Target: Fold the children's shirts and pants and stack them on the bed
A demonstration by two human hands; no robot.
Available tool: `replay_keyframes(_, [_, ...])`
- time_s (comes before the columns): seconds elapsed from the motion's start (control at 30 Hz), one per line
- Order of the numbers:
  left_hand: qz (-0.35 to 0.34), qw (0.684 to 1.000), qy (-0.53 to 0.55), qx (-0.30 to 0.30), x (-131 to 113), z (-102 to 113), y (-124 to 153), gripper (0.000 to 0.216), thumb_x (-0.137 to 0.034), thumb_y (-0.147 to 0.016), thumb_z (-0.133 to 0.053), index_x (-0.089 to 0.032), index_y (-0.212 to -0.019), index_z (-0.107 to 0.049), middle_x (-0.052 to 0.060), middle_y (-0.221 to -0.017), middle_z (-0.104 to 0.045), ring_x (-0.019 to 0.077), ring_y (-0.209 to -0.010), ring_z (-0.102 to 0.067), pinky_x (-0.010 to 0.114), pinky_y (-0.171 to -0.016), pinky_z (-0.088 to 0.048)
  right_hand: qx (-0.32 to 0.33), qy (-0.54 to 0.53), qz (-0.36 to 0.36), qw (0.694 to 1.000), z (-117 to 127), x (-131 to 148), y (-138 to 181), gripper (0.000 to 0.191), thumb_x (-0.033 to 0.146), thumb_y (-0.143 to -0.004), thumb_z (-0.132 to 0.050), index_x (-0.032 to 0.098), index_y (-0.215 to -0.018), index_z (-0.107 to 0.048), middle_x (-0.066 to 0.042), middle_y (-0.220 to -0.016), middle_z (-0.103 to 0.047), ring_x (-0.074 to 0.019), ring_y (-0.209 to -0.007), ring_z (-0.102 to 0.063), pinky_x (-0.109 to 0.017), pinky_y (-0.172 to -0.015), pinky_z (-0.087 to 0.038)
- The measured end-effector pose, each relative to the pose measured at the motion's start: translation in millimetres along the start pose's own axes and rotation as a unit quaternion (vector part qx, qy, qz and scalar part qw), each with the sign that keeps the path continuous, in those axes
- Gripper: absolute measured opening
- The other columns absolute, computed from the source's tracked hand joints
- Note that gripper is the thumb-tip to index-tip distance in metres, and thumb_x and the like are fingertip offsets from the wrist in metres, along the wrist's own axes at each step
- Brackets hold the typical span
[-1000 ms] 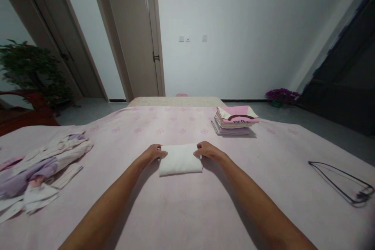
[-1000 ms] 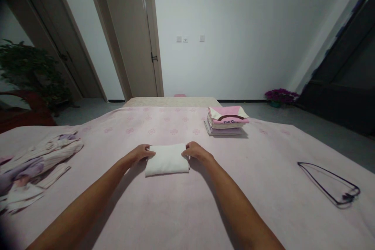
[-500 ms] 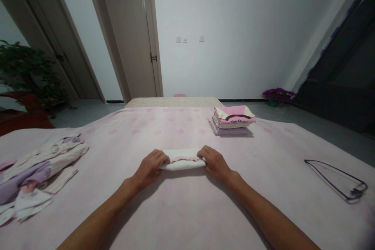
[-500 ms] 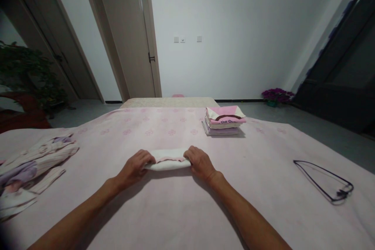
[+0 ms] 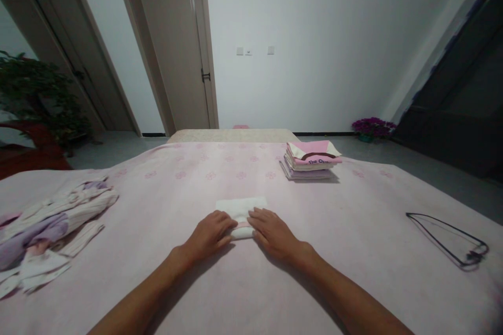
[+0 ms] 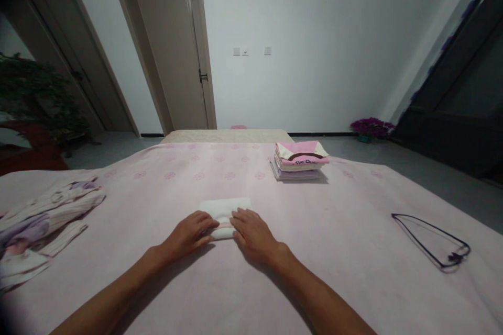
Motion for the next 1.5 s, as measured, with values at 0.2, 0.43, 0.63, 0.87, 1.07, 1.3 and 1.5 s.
replay_keyframes(0.2, [0.014, 0.999, -0.011, -0.026, 0, -12, 20, 0.033, -0.021, -0.085, -0.065, -0.024, -0.118, -0.062, 0.007, -0.112, -0.063, 0.0233, -0.104, -0.056, 0.037, -0.091, -0.047, -0.086, -0.088, -0.086, 0.989, 8, -19, 15, 0.031, 0.021, -0.09, -0.05, 0.026, -0.111, -0.073, -0.007, -0.117, -0.072, -0.0228, -0.113, -0.064, -0.043, -0.105, -0.046])
replay_keyframes(0.43, [0.016, 0.993, -0.099, -0.062, -7, -23, 19, 0.034, -0.013, -0.088, -0.056, -0.026, -0.12, -0.062, 0.008, -0.111, -0.065, 0.0243, -0.099, -0.058, 0.038, -0.086, -0.047, -0.12, -0.224, -0.348, 0.903, 16, -36, 20, 0.03, 0.031, -0.083, -0.051, 0.019, -0.107, -0.064, -0.003, -0.076, -0.067, -0.0175, -0.063, -0.063, -0.028, -0.056, -0.049])
replay_keyframes(0.63, [0.081, 0.992, -0.064, -0.07, -11, -15, 1, 0.027, -0.012, -0.087, -0.053, -0.022, -0.109, -0.065, 0.008, -0.099, -0.064, 0.0232, -0.093, -0.061, 0.034, -0.08, -0.05, -0.089, -0.375, -0.39, 0.836, 2, 4, 43, 0.023, 0.037, -0.079, -0.06, 0.022, -0.095, -0.058, 0.001, -0.068, -0.063, -0.0153, -0.053, -0.06, -0.023, -0.04, -0.041])
replay_keyframes(0.87, [0.04, 0.993, -0.016, -0.109, -54, -33, -8, 0.016, -0.014, -0.09, -0.051, -0.023, -0.098, -0.062, 0.006, -0.09, -0.063, 0.0204, -0.083, -0.062, 0.031, -0.074, -0.05, -0.127, -0.74, -0.427, 0.504, -22, 27, 36, 0.039, 0.041, -0.079, -0.077, 0.018, -0.103, -0.057, -0.012, -0.1, -0.073, -0.0231, -0.094, -0.073, -0.035, -0.082, -0.058])
replay_keyframes(1.07, [-0.028, 0.988, -0.074, -0.134, -100, -61, -1, 0.026, -0.004, -0.08, -0.052, -0.022, -0.096, -0.062, 0.004, -0.085, -0.063, 0.0185, -0.075, -0.062, 0.028, -0.066, -0.05, -0.258, -0.716, -0.455, 0.462, -35, 15, 23, 0.032, 0.015, -0.072, -0.077, 0.017, -0.1, -0.06, -0.006, -0.081, -0.073, -0.0198, -0.068, -0.07, -0.036, -0.069, -0.06])
replay_keyframes(1.3, [-0.13, 0.957, -0.087, -0.243, -90, -33, 2, 0.035, -0.014, -0.092, -0.05, -0.022, -0.125, -0.057, 0.007, -0.1, -0.069, 0.0189, -0.087, -0.066, 0.03, -0.076, -0.055, -0.329, -0.67, -0.447, 0.492, -18, -13, 23, 0.028, 0.009, -0.069, -0.073, 0.021, -0.091, -0.061, -0.002, -0.074, -0.071, -0.0221, -0.072, -0.071, -0.032, -0.063, -0.061])
replay_keyframes(1.5, [0.032, 0.948, -0.089, -0.304, -17, -32, 5, 0.033, -0.026, -0.097, -0.049, -0.022, -0.129, -0.057, 0.01, -0.119, -0.068, 0.0222, -0.102, -0.067, 0.037, -0.089, -0.055, -0.476, -0.611, -0.303, 0.555, 115, -83, -35, 0.032, 0.005, -0.069, -0.072, 0.02, -0.094, -0.062, 0.0, -0.082, -0.074, -0.0166, -0.074, -0.071, -0.026, -0.064, -0.061])
Point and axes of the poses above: each hand's wrist, its own y-axis away from the middle knuckle, its own z-axis out of the back of the hand, x = y × z, the point moved 3 cm from there along -y, towards the middle knuckle
